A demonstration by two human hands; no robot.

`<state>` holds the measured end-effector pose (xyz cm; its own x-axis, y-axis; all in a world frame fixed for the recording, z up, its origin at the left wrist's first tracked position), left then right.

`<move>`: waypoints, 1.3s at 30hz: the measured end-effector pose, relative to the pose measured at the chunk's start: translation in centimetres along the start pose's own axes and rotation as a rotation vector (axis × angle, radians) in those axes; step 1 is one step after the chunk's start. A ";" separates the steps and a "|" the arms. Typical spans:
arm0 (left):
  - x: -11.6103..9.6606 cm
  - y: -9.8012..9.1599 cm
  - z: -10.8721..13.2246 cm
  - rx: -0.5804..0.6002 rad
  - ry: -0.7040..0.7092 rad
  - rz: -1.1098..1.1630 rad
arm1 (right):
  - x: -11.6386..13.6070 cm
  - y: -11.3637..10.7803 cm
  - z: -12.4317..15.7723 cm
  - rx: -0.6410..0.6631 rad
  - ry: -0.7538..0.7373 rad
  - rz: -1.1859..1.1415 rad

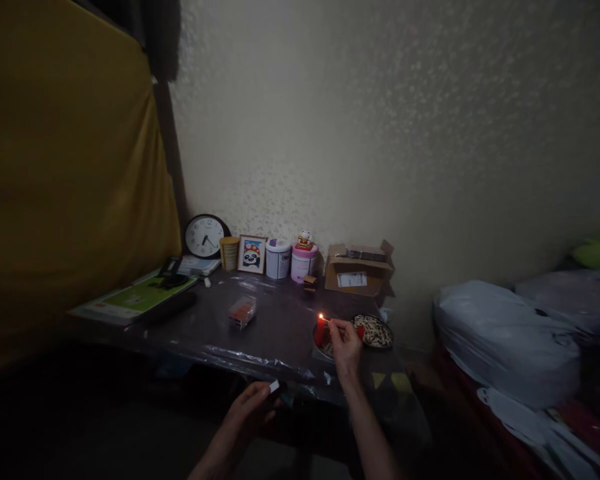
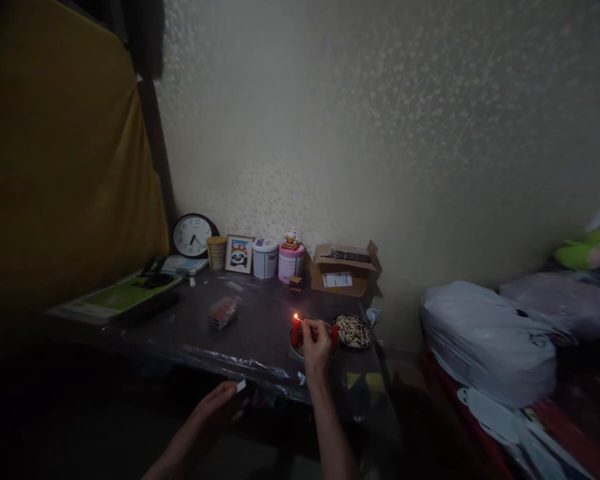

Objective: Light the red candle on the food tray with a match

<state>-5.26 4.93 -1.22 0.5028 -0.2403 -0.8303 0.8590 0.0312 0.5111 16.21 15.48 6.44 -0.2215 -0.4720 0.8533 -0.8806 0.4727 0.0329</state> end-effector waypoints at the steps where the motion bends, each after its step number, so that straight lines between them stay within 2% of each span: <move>1: 0.0 0.0 0.0 0.003 -0.001 0.008 | 0.0 0.0 0.0 -0.002 0.001 0.000; 14: 0.0 0.0 -0.3 0.034 -0.019 -0.012 | -0.7 -0.2 -0.1 -0.010 -0.002 0.014; 24: 0.2 -0.1 -0.4 -0.039 -0.016 -0.020 | -0.3 -0.5 -0.1 -0.010 0.017 0.007; 28: 0.6 -0.4 -0.8 -0.041 -0.010 0.000 | 0.9 -0.9 -0.1 -0.010 0.040 -0.014; 32: 0.5 -0.4 -0.6 -0.009 -0.019 0.020 | 4.4 -3.3 -0.8 -0.023 0.062 -0.070; 36: -0.1 0.1 0.1 0.073 -0.022 0.003 | 7.0 -8.3 -2.9 0.063 0.073 -0.334; 37: -0.2 0.2 0.2 0.070 -0.027 -0.003 | 6.9 -9.6 -3.4 0.087 0.063 -0.325; 39: -0.4 0.5 0.5 0.053 -0.035 -0.018 | 5.5 -12.4 -4.2 0.044 0.058 -0.077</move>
<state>-5.06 4.56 -0.46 0.4825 -0.2745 -0.8318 0.8612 -0.0243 0.5076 27.68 10.20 12.93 -0.1292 -0.4610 0.8779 -0.9119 0.4031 0.0774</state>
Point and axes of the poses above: each hand's wrist, its own z-axis away from the middle knuckle, its own y-axis out of the palm, x = y × z, the point moved 3 cm from there along -z, towards the middle knuckle, and after that the axes turned 2 degrees about y, right-handed, at the moved point
